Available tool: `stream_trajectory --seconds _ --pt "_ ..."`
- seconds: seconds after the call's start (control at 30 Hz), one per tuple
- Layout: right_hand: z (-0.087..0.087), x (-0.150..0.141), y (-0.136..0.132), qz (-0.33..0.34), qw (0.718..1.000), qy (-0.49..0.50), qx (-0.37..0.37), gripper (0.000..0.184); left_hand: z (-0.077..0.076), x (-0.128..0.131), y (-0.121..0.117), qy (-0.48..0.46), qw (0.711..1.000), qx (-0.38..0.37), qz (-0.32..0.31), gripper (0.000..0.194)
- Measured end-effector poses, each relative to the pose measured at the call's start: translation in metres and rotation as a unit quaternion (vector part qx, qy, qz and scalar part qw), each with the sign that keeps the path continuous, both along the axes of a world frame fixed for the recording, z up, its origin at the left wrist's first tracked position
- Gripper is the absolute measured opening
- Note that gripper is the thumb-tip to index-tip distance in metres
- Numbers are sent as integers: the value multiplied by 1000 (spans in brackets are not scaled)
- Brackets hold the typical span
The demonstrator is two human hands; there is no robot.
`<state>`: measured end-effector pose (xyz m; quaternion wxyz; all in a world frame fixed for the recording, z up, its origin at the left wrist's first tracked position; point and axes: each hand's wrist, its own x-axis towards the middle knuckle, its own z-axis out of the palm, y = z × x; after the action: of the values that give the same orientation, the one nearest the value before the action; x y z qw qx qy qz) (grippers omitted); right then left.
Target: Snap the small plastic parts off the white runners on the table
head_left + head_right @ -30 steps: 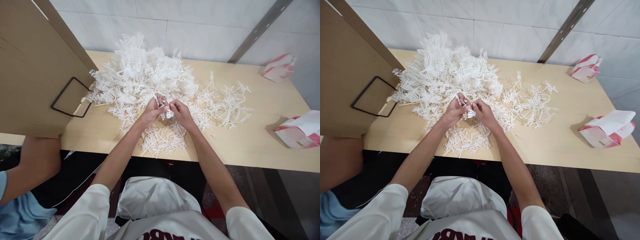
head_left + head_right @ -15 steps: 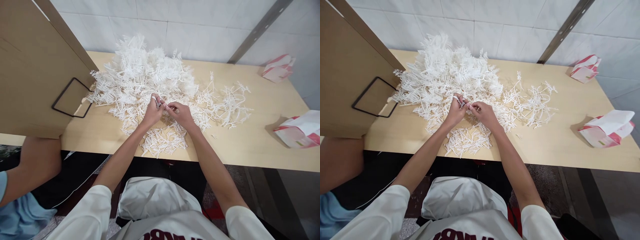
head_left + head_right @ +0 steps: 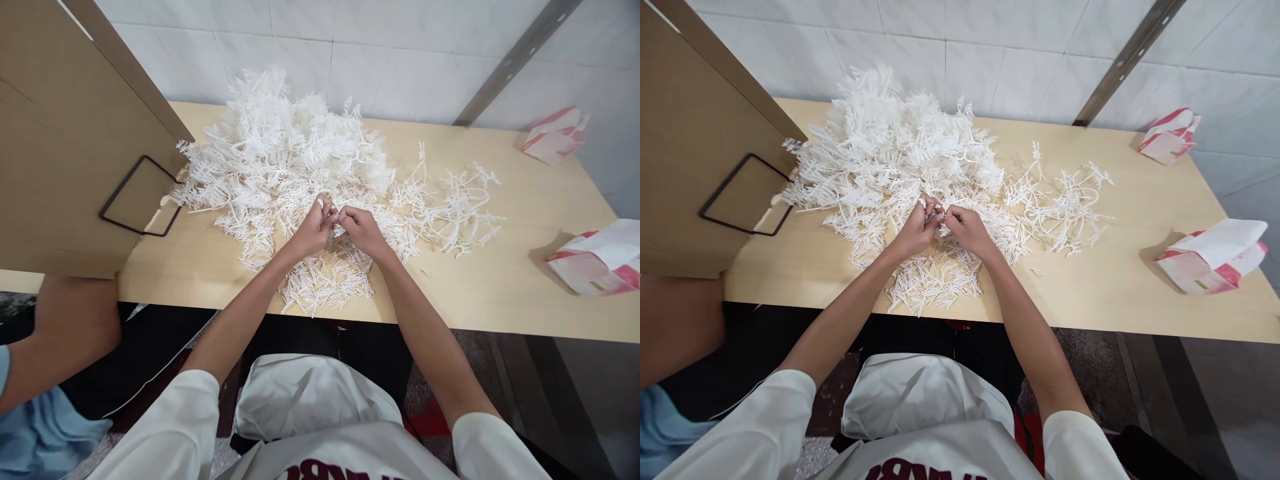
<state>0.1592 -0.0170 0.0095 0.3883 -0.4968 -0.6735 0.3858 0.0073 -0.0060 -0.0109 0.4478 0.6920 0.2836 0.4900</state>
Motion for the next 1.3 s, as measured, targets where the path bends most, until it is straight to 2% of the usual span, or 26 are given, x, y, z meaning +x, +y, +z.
stream_trajectory --seconds 0.17,0.3,0.4,0.5,0.53,0.63,0.73,0.87,1.03,1.13,1.2,1.3 --pt "-1 -3 -2 9 993 113 -35 24 2 -1 2 -58 998 -39 -8 46" --pt "-3 -4 -1 -17 983 179 -32 29 5 -2 7 -118 991 -59 25 49" --pt "-5 -3 1 -83 990 109 27 36 5 -3 10 -146 987 -56 48 46" --pt "-5 0 3 -148 982 24 111 20 4 -5 11 -117 990 -45 64 39" --pt "-5 0 2 -160 977 11 138 20 3 -5 10 -97 992 -41 74 36" --pt "-3 0 0 -144 971 -25 191 28 2 -6 8 -31 992 -21 120 30" --pt "-3 -2 -2 -93 976 -61 185 34 2 -7 7 10 989 7 148 32" --pt "-4 -4 -4 -71 984 -54 156 36 6 -8 6 -4 992 -11 122 44" --pt "-4 -2 -5 -60 989 27 134 33 13 -12 9 -57 991 -102 68 70" --pt "-3 -3 -6 -63 987 55 134 40 11 -12 11 -76 984 -158 23 67" --pt "-3 -4 -6 -78 987 58 131 42 9 -12 11 -58 983 -175 7 57" --pt "-5 -5 -6 -104 985 55 126 43 10 -10 8 22 989 -141 26 39"
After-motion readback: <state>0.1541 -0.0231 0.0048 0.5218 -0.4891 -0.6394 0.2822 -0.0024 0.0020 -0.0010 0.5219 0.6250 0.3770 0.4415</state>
